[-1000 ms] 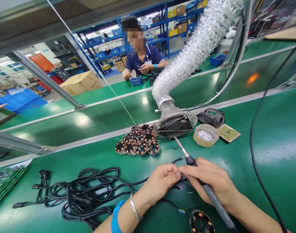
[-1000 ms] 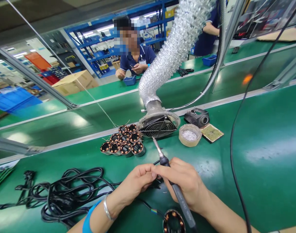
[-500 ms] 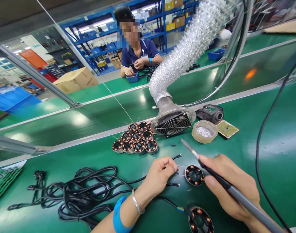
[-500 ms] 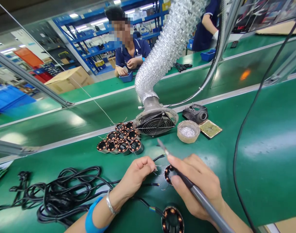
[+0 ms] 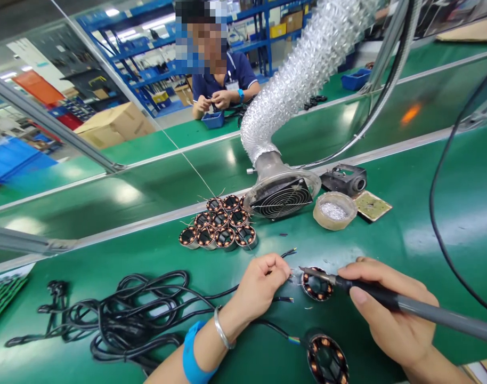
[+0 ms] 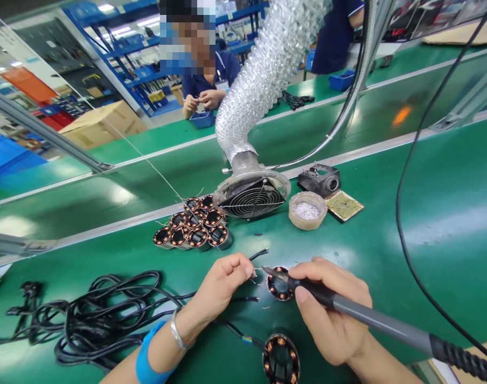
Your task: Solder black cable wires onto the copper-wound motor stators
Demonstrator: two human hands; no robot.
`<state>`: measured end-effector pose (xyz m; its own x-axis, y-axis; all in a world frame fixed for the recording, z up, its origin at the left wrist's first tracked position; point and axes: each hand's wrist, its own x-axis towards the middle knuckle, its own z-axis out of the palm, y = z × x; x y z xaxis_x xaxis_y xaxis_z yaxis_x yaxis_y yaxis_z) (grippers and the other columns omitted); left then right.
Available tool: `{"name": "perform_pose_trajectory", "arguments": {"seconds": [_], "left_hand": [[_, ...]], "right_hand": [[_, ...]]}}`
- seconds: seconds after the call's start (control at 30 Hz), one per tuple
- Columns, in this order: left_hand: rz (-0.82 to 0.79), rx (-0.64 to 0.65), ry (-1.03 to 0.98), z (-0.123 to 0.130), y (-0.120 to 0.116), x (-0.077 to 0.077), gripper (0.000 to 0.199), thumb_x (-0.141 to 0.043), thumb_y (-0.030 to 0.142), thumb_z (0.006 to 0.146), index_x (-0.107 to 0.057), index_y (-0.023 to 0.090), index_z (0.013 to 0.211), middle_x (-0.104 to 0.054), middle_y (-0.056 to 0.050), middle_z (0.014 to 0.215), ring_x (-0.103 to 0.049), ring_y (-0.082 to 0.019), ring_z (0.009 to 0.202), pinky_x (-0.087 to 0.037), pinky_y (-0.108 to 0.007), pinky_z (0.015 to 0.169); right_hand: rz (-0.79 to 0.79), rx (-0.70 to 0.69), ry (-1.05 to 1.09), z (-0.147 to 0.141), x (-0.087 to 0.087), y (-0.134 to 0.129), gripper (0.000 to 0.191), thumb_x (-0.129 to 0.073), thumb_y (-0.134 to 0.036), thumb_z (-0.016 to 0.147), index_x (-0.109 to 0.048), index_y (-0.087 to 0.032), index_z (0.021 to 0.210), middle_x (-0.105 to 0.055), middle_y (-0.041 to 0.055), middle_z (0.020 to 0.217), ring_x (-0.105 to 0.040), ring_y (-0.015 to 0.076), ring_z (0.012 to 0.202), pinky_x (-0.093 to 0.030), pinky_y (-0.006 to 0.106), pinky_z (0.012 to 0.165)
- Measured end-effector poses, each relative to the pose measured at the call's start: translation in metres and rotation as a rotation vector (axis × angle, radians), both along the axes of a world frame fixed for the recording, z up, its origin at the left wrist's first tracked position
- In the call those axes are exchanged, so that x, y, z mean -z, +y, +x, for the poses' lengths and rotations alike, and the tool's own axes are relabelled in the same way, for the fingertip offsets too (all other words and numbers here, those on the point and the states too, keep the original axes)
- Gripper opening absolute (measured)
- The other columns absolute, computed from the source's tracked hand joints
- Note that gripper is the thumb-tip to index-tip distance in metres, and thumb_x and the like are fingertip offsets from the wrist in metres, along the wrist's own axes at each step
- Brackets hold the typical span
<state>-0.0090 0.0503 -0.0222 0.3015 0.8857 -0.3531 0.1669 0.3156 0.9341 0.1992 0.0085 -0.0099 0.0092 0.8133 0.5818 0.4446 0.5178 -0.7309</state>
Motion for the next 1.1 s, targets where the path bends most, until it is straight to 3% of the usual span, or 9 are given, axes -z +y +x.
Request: {"name": "perform_pose_trajectory", "arguments": {"seconds": [0.3,0.5,0.73,1.1], "left_hand": [[0.0,0.016,0.033,0.001,0.0,-0.001,0.019,-0.055,0.035,0.075,-0.057,0.016,0.069,-0.046,0.003,0.06,-0.035,-0.011,0.058,-0.027,-0.023,0.055],[0.003,0.022,0.03,0.001,0.0,-0.001,0.018,-0.056,0.034,0.076,-0.056,0.017,0.068,-0.045,0.004,0.06,-0.033,-0.011,0.057,-0.026,-0.023,0.054],[0.005,0.022,0.037,0.0,0.0,-0.001,0.02,-0.058,0.035,0.075,-0.057,0.016,0.068,-0.045,0.004,0.06,-0.034,-0.011,0.057,-0.026,-0.023,0.054],[0.007,0.03,0.033,-0.001,-0.001,0.002,0.02,-0.057,0.034,0.078,-0.057,0.016,0.07,-0.044,0.004,0.06,-0.033,-0.01,0.057,-0.026,-0.022,0.054]], "right_hand": [[0.015,-0.042,-0.016,-0.006,-0.002,-0.002,0.012,-0.058,-0.016,0.084,-0.063,-0.021,0.094,-0.066,-0.0004,0.076,-0.06,0.0129,0.062,-0.047,0.025,0.055],[0.094,-0.116,-0.046,-0.013,-0.01,-0.004,0.02,-0.055,-0.01,0.08,-0.063,-0.018,0.096,-0.055,-0.0002,0.062,-0.049,0.0134,0.05,-0.038,0.028,0.046],[0.17,-0.14,-0.053,-0.013,-0.004,-0.006,0.026,-0.055,-0.008,0.076,-0.063,-0.015,0.1,-0.06,0.0032,0.067,-0.049,0.0145,0.051,-0.037,0.03,0.047],[0.134,-0.127,-0.007,-0.008,-0.004,-0.006,0.025,-0.056,-0.008,0.077,-0.064,-0.015,0.099,-0.062,0.004,0.067,-0.049,0.0144,0.052,-0.037,0.031,0.047]]}}
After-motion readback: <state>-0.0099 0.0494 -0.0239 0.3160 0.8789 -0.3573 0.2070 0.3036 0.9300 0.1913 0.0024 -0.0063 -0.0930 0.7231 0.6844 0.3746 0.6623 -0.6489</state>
